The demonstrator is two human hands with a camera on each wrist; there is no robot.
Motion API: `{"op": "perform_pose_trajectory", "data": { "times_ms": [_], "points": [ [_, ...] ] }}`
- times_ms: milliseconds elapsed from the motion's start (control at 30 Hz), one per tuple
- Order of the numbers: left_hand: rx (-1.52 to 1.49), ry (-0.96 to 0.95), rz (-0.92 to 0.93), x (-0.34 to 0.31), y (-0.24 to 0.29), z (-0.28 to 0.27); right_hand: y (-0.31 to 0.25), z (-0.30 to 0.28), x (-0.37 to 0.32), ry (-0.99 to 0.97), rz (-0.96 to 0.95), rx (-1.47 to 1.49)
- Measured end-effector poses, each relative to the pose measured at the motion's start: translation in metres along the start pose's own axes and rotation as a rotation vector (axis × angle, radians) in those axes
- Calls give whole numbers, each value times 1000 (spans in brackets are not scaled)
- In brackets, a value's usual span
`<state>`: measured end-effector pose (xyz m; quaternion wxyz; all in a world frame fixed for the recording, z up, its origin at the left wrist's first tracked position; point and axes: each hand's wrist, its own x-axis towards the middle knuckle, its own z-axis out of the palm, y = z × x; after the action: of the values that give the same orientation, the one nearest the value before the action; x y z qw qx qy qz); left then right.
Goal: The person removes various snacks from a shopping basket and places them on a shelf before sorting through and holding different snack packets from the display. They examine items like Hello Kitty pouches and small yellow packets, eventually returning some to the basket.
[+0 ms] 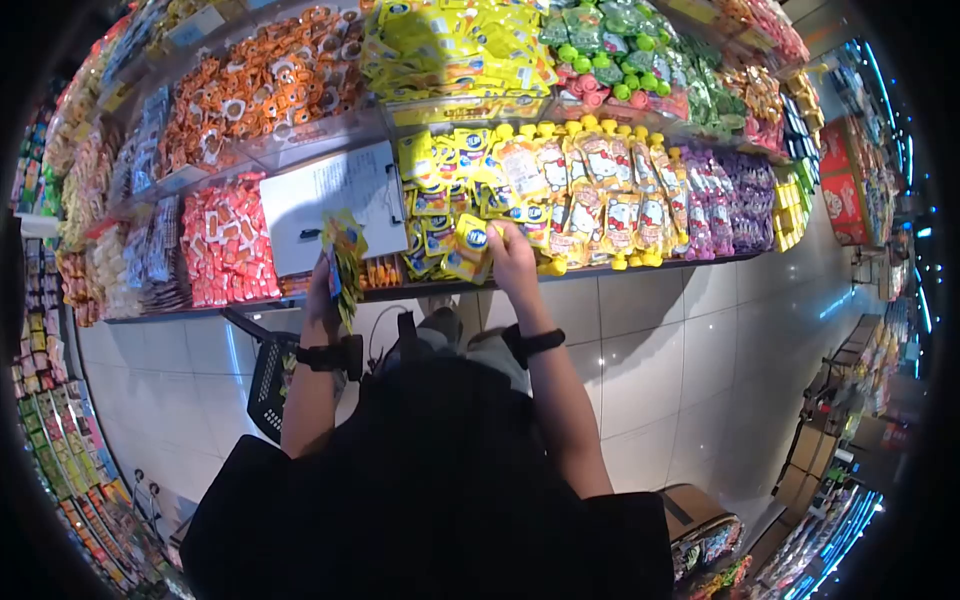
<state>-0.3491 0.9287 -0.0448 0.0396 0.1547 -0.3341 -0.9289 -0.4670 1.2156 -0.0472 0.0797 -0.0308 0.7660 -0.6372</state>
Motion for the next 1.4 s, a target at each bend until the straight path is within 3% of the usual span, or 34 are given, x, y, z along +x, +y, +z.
{"op": "perform_pose_trajectory", "data": {
  "times_ms": [133, 333, 433, 633, 900, 1100, 1233, 1300, 1367, 1400],
  "points": [
    [-20, -18, 22, 12, 14, -2, 3, 7, 27, -50, 5, 7],
    [-42, -17, 34, 23, 18, -29, 22, 18, 67, -151, 46, -268],
    [71, 108, 27, 21, 27, -12, 13, 28, 77, -159, -64, -318],
    [176, 98, 79, 19, 35, 1, 21, 40, 88, -265, -43, -577],
    [96, 78, 41, 25, 31, 0, 16, 13, 68, -219, 108, -281],
    [130, 36, -3, 28, 23, 3, 28, -1, 50, -98, 61, -115],
    [169, 2, -19, 29, 18, 5, 34, -17, 19, 17, 157, 42],
    [184, 14, -47, 30, 18, 13, 26, -25, 9, 17, 405, 135],
    [200, 27, -77, 30, 16, 18, 27, -33, 4, -21, 432, 144],
    [197, 12, -77, 31, 15, 19, 23, -36, 0, -75, 346, 192]
  ]
}}
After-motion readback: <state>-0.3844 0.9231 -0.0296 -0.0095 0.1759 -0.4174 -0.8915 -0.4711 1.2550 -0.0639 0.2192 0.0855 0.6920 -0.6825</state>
